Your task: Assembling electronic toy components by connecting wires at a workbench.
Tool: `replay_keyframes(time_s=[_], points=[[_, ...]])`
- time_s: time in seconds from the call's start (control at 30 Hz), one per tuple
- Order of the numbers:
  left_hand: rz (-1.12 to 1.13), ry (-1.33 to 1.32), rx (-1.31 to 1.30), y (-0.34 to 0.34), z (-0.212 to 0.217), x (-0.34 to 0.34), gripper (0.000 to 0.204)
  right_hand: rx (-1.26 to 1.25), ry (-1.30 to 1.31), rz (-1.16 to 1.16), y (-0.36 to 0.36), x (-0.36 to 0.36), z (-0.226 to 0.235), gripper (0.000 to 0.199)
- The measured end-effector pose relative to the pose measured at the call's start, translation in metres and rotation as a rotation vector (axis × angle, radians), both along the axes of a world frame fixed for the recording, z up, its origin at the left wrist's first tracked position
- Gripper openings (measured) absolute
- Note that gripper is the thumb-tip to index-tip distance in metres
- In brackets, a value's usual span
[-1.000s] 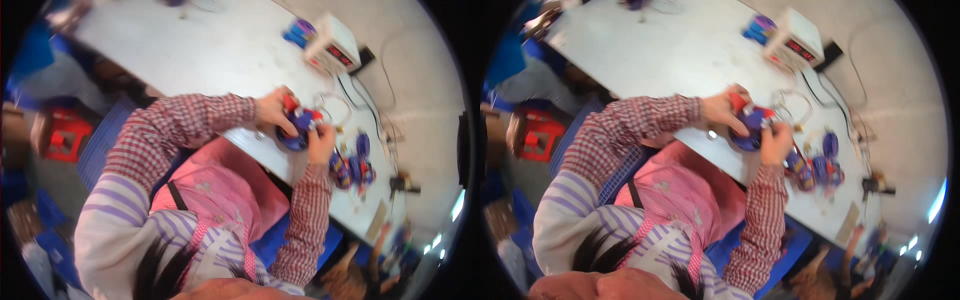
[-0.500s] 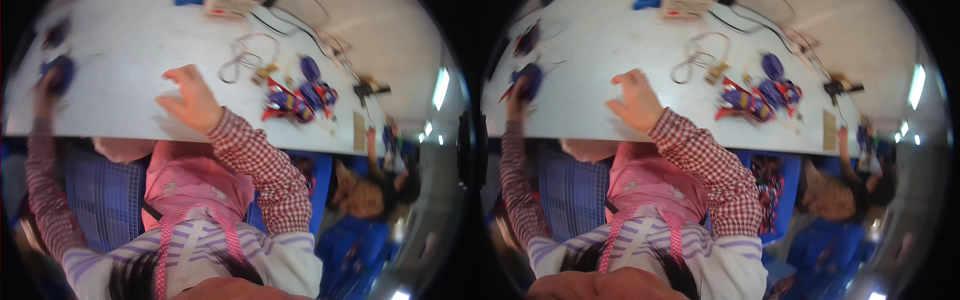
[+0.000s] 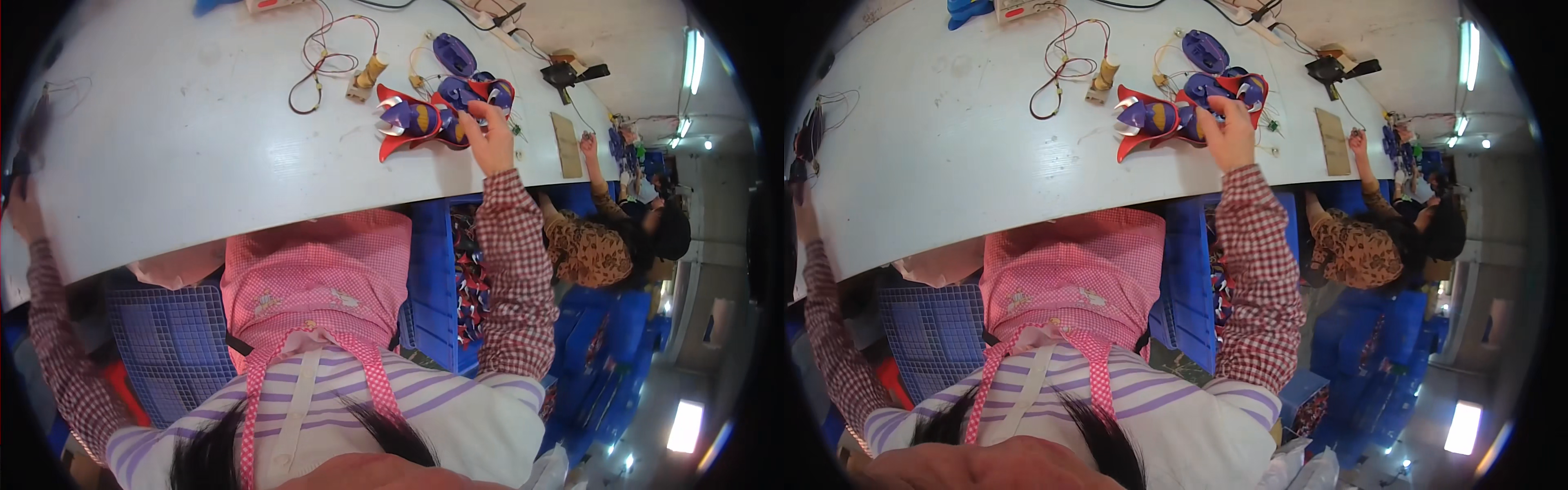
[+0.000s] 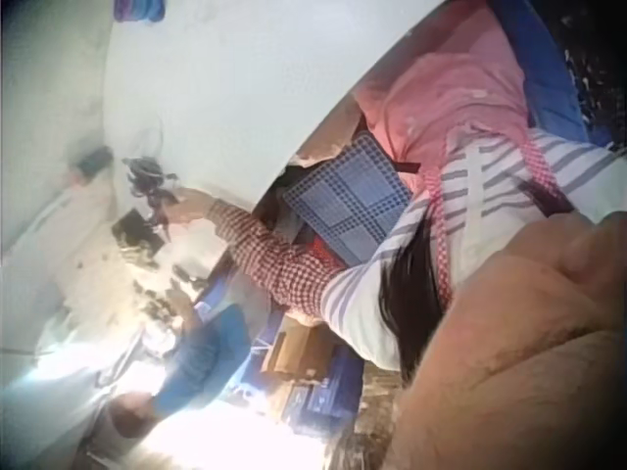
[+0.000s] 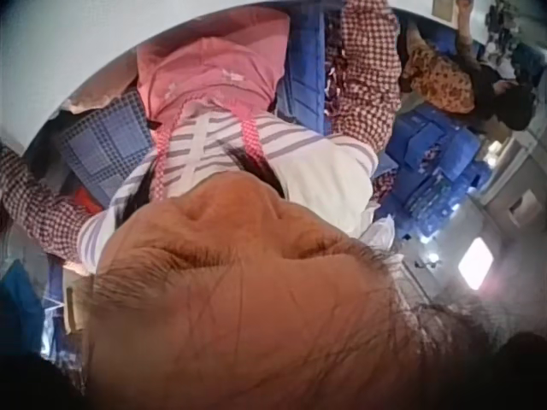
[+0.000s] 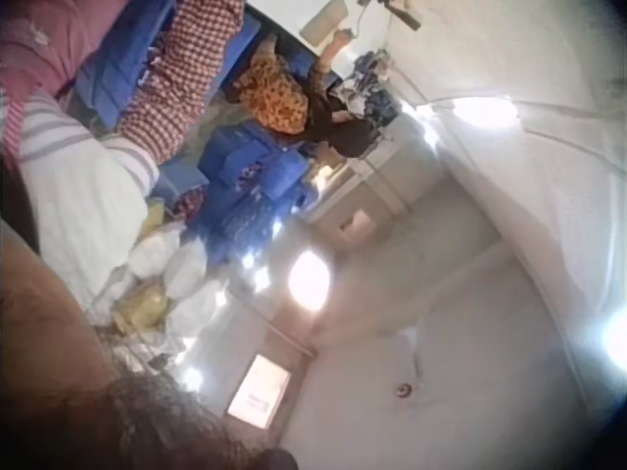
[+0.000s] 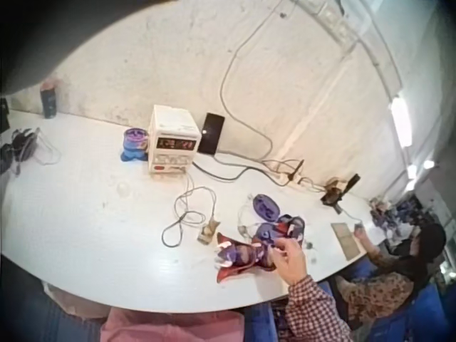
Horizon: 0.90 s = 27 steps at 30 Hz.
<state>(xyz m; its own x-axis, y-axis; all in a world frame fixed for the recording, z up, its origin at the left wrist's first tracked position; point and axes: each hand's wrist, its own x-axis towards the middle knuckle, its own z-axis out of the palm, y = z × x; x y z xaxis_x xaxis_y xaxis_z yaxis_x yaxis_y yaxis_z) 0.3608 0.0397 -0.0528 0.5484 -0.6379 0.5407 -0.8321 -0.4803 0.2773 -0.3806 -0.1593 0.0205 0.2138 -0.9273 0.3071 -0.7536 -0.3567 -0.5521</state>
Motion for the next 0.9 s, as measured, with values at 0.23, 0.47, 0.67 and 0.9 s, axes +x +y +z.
replay_keyframes(time_s=[0.23,0.47,0.67,0.9], points=[[-1.197,0.441,0.029,-0.029,0.011,-0.360,0.044,0.199,0.199,0.203,-0.009,-0.015,-0.013,0.054],[-1.387,0.126,-0.061,-0.151,0.027,-0.520,0.074,-0.011,0.252,0.384,0.001,-0.037,-0.030,0.060],[-1.155,-0.067,0.226,-0.184,0.017,-0.547,0.080,-0.034,0.180,0.396,0.024,-0.075,-0.025,0.058],[-1.179,0.095,0.157,-0.139,0.040,-0.526,0.075,-0.120,0.191,0.486,0.006,-0.082,0.008,0.041]])
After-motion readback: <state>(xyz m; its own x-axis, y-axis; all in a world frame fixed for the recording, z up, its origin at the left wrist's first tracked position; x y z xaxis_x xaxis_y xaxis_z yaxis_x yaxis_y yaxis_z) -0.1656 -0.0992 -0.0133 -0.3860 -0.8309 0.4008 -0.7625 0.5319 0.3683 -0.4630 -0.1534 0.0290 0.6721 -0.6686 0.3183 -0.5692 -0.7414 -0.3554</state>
